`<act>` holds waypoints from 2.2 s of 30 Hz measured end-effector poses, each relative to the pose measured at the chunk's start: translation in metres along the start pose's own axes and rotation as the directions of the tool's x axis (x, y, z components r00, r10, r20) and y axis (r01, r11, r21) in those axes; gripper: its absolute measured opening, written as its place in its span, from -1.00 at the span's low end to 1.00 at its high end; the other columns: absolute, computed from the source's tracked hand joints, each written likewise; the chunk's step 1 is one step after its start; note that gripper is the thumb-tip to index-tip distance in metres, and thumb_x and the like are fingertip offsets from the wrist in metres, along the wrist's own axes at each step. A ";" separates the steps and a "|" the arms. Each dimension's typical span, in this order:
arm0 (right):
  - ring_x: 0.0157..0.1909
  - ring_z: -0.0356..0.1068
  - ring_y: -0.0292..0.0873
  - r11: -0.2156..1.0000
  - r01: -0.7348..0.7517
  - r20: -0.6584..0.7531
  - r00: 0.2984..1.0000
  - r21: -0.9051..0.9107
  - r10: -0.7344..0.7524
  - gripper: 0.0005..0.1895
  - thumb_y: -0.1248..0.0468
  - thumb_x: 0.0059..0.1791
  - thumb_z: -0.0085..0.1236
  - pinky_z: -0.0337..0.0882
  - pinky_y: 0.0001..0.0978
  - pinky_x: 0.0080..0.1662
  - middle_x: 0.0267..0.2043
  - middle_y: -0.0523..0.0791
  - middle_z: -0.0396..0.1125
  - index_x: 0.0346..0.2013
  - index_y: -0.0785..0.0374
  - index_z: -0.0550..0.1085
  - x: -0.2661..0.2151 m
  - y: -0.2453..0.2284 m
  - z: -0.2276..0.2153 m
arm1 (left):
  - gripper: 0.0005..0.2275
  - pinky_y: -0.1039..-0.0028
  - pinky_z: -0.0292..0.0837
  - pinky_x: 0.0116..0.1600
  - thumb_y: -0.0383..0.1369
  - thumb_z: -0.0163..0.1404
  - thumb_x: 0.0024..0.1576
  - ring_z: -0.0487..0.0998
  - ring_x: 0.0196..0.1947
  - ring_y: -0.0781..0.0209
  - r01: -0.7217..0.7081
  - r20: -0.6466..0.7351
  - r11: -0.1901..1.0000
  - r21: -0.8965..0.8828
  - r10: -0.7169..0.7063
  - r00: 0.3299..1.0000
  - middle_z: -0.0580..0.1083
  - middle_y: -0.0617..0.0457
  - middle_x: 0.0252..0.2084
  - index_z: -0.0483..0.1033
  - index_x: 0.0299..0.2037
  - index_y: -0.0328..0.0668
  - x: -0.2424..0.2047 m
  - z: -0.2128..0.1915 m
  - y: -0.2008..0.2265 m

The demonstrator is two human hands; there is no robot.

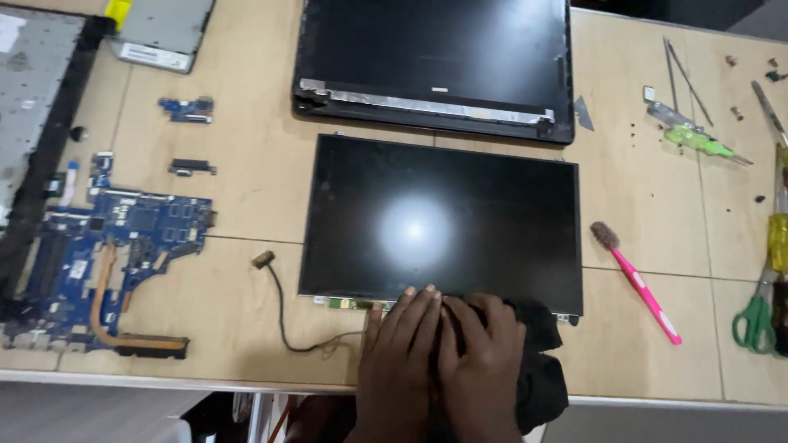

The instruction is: Cleaning a laptop LCD screen using a brush, cloth, and cleaning solution during a repair process.

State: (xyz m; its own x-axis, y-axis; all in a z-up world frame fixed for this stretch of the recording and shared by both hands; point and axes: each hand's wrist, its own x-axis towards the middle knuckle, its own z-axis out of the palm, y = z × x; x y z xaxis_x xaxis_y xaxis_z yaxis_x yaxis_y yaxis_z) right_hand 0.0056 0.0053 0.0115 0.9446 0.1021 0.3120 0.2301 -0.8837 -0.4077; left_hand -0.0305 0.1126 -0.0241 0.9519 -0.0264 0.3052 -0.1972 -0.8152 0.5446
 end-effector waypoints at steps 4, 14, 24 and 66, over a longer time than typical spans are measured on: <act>-0.04 0.40 0.01 0.999 0.025 -0.117 0.993 0.047 -0.019 -0.80 0.32 -0.04 0.30 0.31 -0.10 0.02 -0.07 -0.04 0.39 -0.12 0.15 0.63 -0.004 0.002 -0.002 | -0.38 -0.10 -0.07 0.44 -0.48 -0.15 -0.02 0.30 0.44 -0.04 0.095 -0.025 0.992 -0.083 -0.097 0.995 0.32 -0.12 0.44 0.29 0.37 -0.25 -0.001 -0.024 -0.011; -0.14 0.36 0.04 0.998 0.066 -0.078 0.995 0.008 -0.065 -0.80 0.32 -0.06 0.25 0.21 -0.03 -0.17 -0.14 -0.09 0.38 -0.14 0.12 0.61 0.000 -0.035 0.020 | -0.62 0.01 -0.06 0.46 -0.33 -0.25 0.27 0.35 0.39 0.09 0.270 -0.193 0.954 0.129 -0.243 0.950 0.44 0.09 0.32 0.46 0.24 -0.12 -0.004 -0.056 -0.026; -0.01 0.43 -0.09 0.988 0.079 -0.147 0.987 0.133 -0.059 -0.79 0.32 -0.04 0.32 0.32 -0.22 0.08 -0.07 -0.10 0.43 -0.11 0.13 0.64 0.005 -0.032 -0.012 | -0.67 -0.08 0.07 0.50 -0.40 -0.19 0.28 0.41 0.38 0.02 0.264 -0.329 0.962 -0.066 -0.271 0.905 0.50 0.02 0.27 0.50 0.20 -0.20 -0.014 -0.058 -0.041; -0.21 0.43 0.04 0.969 -0.120 -0.465 0.885 -0.214 0.006 -0.93 0.44 0.00 0.24 0.46 -0.15 -0.01 -0.21 -0.02 0.48 -0.25 0.26 0.60 -0.007 0.187 -0.098 | -0.80 0.30 0.47 -0.21 -0.45 0.18 0.11 0.47 -0.27 -0.01 -0.072 0.068 0.953 -0.295 0.097 0.993 0.44 -0.06 -0.22 0.66 -0.06 -0.14 0.068 0.047 0.043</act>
State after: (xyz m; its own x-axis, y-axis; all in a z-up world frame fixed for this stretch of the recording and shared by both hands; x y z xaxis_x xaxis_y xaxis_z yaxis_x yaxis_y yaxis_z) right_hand 0.0191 -0.2054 0.0171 0.7286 -0.1279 0.6729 0.0600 -0.9667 -0.2488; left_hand 0.0365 0.0489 -0.0166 0.9422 -0.1444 0.3022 -0.3259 -0.6038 0.7275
